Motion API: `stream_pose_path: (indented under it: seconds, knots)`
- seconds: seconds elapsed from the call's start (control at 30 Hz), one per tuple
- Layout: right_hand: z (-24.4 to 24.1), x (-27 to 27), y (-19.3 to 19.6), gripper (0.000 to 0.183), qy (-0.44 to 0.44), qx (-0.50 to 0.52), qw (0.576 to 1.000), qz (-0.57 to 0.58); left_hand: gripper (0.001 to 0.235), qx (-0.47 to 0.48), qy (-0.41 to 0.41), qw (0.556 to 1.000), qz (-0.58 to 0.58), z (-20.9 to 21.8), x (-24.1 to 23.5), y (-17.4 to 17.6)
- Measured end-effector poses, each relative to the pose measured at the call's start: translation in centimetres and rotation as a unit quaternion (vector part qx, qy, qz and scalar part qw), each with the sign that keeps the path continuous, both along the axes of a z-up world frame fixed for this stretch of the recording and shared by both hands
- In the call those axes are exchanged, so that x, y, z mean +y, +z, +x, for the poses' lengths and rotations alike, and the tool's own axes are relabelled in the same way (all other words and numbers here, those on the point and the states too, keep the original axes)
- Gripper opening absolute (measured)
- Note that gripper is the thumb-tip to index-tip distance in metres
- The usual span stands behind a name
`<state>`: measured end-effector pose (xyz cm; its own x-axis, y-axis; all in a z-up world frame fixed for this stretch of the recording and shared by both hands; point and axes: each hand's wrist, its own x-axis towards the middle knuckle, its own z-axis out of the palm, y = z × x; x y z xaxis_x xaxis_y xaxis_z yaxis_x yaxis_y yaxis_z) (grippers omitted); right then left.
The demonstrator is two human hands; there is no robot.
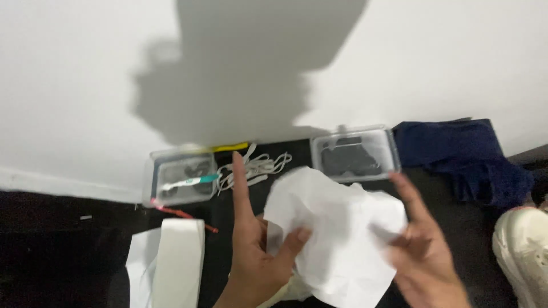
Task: Stuffing the inside of a white sneaker with tissues to maintain its shape.
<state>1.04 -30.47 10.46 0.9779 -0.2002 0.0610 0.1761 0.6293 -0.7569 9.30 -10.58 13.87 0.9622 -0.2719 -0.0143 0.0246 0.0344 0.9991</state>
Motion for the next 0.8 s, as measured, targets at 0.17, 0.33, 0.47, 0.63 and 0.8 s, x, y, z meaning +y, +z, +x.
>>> stream_pose_path:
  seconds: [0.17, 0.33, 0.47, 0.63, 0.8]
  knots:
    - [1.5, -0.9, -0.5, 0.087, -0.241, 0.131, 0.945, -0.176, 0.061, -0.151, 0.085, 0.982, 0.076, 1.4, -0.6, -2.3]
    - [1.5, -1.7, -3.3, 0.075, -0.18, 0.143, 0.951, -0.206, 0.017, -0.189, 0.022, 0.979, 0.079, 2.0, -0.9, -1.1]
    - [2.4, -3.0, -1.5, 0.041, -0.222, 0.158, 0.888, -0.371, 0.022, -0.196, 0.013, 0.967, 0.162, 1.6, -0.4, -1.1]
    - [1.9, -3.7, 0.0, 0.039, -0.199, 0.146, 0.878, -0.411, 0.067, -0.254, -0.03, 0.94, 0.223, 2.3, 0.8, -0.9]
    - [2.5, -4.2, 3.4, 0.04, 0.005, 0.044, 0.839, -0.542, 0.103, -0.231, -0.148, 0.948, 0.163, 3.2, 0.2, 1.7]
